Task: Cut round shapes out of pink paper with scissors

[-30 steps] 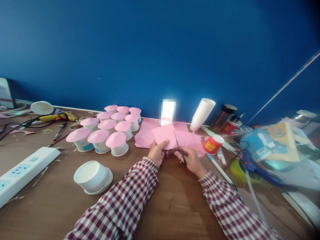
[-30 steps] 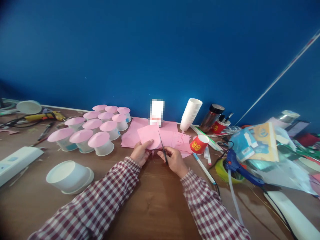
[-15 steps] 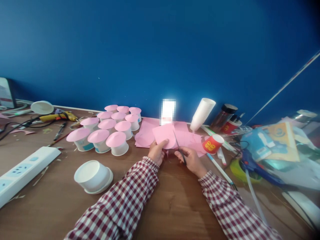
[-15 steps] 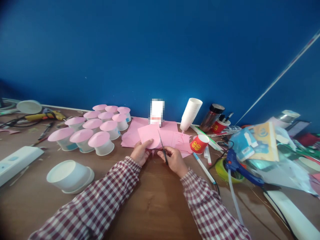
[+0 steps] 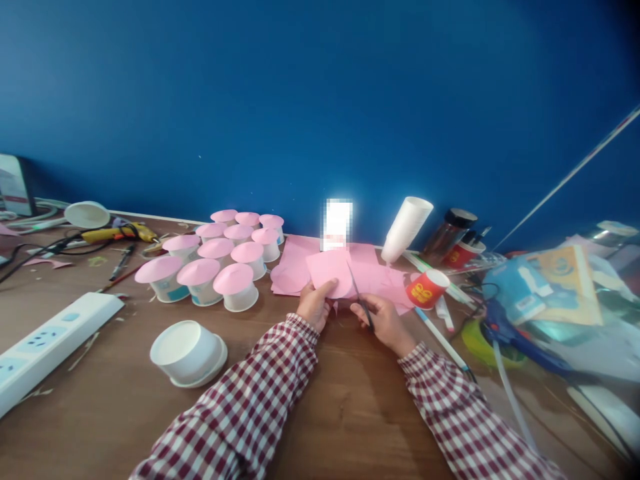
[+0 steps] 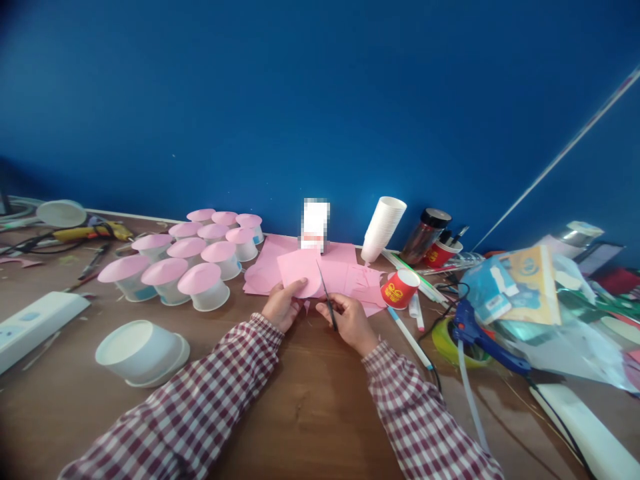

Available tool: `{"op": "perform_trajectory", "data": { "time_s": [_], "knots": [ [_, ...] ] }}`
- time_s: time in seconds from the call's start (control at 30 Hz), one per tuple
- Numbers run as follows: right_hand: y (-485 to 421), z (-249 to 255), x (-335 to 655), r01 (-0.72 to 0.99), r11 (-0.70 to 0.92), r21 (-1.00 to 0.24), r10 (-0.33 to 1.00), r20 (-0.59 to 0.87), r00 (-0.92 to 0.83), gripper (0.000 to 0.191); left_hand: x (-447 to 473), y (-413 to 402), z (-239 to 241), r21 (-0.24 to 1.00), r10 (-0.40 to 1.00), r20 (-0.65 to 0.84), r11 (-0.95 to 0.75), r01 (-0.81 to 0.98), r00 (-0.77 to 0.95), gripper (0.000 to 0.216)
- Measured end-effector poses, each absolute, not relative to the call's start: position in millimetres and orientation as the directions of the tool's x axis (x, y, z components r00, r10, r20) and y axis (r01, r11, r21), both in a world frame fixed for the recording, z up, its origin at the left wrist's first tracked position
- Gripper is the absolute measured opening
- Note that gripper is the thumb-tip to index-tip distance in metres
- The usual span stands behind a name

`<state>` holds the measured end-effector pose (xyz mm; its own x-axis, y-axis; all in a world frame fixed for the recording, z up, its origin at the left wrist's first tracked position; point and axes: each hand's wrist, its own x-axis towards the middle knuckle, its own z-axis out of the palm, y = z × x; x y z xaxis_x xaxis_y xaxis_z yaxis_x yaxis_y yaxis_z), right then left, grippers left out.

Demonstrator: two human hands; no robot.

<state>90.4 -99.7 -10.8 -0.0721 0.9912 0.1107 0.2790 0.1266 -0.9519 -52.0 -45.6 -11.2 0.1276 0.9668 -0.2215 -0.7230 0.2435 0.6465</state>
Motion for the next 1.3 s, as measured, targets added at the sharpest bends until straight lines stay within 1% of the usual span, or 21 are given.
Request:
{"op": "perform_trajectory", "data": {
  "time_s": [0.33, 0.6, 0.73, 1.0, 1.3],
  "knots": [
    [-99.4, -11.3, 90.7, 0.301, 0.138, -0.944, 0.99, 0.122, -0.071, 0.031, -51.3, -45.6, -11.3, 0.631, 0.966, -0.226, 0.245, -0.736, 0.127, 0.027],
    [-99.1, -14.9, 92.1, 0.298, 0.13, -0.946, 0.991, 0.111, -0.078, 0.033, -51.8, -47.2, -6.9, 0.616, 0.961, -0.25, 0.251, -0.746, 0.118, 0.025],
    [-98.5, -17.3, 92.3, 0.286, 0.118, -0.951, 0.992, 0.1, -0.075, 0.034, -51.7, -47.9, -5.1, 0.633, 0.956, -0.268, 0.267, -0.727, 0.118, 0.025],
    [-98.2, -18.5, 92.8, 0.316, 0.107, -0.943, 0.993, 0.086, -0.081, 0.036, -49.7, -45.7, -7.7, 0.65, 0.96, -0.269, 0.238, -0.722, 0.074, 0.025],
    [-97.9, -21.8, 94.1, 0.303, 0.125, -0.945, 0.991, 0.102, -0.091, 0.034, -49.6, -47.3, -9.9, 0.685, 0.97, -0.226, 0.221, -0.695, 0.087, 0.036]
  ]
}}
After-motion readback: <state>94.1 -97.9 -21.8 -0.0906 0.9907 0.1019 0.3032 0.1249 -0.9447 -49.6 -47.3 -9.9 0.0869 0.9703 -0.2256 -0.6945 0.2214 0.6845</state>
